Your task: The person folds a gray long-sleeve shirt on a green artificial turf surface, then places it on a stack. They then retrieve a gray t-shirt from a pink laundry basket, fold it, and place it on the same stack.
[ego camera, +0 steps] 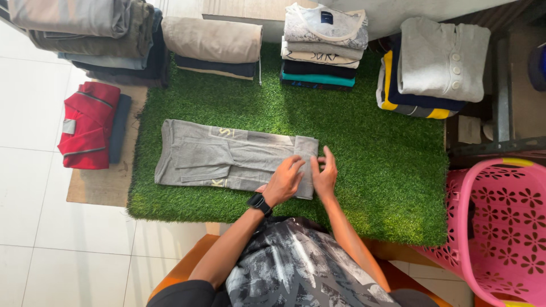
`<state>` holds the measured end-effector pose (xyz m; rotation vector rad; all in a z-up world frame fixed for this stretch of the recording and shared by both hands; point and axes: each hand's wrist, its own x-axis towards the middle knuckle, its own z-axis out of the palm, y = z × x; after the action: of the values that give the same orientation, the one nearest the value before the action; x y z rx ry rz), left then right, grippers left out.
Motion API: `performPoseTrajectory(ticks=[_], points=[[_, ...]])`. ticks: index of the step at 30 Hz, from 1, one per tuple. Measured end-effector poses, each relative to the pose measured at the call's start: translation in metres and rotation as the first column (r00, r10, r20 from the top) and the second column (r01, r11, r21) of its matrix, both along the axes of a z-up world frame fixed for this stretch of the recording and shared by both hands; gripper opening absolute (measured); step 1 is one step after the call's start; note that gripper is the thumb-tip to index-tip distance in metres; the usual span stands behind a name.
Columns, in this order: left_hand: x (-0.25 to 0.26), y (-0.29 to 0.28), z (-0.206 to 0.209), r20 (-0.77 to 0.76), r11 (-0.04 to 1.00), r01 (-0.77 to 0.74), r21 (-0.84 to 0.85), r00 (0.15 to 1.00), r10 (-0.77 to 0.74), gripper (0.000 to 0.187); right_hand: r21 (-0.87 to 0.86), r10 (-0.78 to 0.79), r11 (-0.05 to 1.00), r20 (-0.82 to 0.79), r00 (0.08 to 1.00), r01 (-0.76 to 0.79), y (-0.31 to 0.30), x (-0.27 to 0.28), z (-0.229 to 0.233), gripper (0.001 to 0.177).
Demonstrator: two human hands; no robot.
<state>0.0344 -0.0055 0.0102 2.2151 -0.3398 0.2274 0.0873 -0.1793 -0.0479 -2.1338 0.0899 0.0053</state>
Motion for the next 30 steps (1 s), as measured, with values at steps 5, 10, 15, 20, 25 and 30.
performPoseTrajectory(ticks=[5,10,15,20,25,30], points=[[0.030,-0.011,-0.026,0.072,0.939,0.093,0.332,0.990,-0.123,0.060,-0.086,0.057,0.995,0.043,0.997,-0.053,-0.001,-0.045,-0.013,0.073],[0.036,-0.010,-0.036,-0.069,0.867,0.111,0.485,0.994,-0.088,0.077,-0.088,0.129,0.987,-0.033,0.991,-0.132,-0.010,-0.048,-0.005,0.096],[0.053,0.002,-0.034,-0.135,0.845,0.148,0.515,0.987,-0.091,0.098,-0.072,0.216,0.971,-0.127,0.968,-0.226,-0.009,-0.043,0.028,0.117],[0.069,0.008,-0.026,-0.273,0.840,0.206,0.502,0.959,-0.072,0.118,0.023,0.155,0.987,-0.387,0.909,-0.158,-0.008,-0.038,0.045,0.114],[0.064,0.004,-0.025,-0.191,0.967,0.037,0.251,0.982,0.012,0.119,0.377,0.225,0.919,-0.251,0.941,-0.119,-0.016,-0.030,0.033,0.102],[0.028,-0.003,-0.028,-0.116,0.973,-0.229,-0.042,0.968,0.223,0.050,0.502,0.207,0.864,-0.287,0.935,-0.037,-0.013,-0.035,0.016,0.093]])
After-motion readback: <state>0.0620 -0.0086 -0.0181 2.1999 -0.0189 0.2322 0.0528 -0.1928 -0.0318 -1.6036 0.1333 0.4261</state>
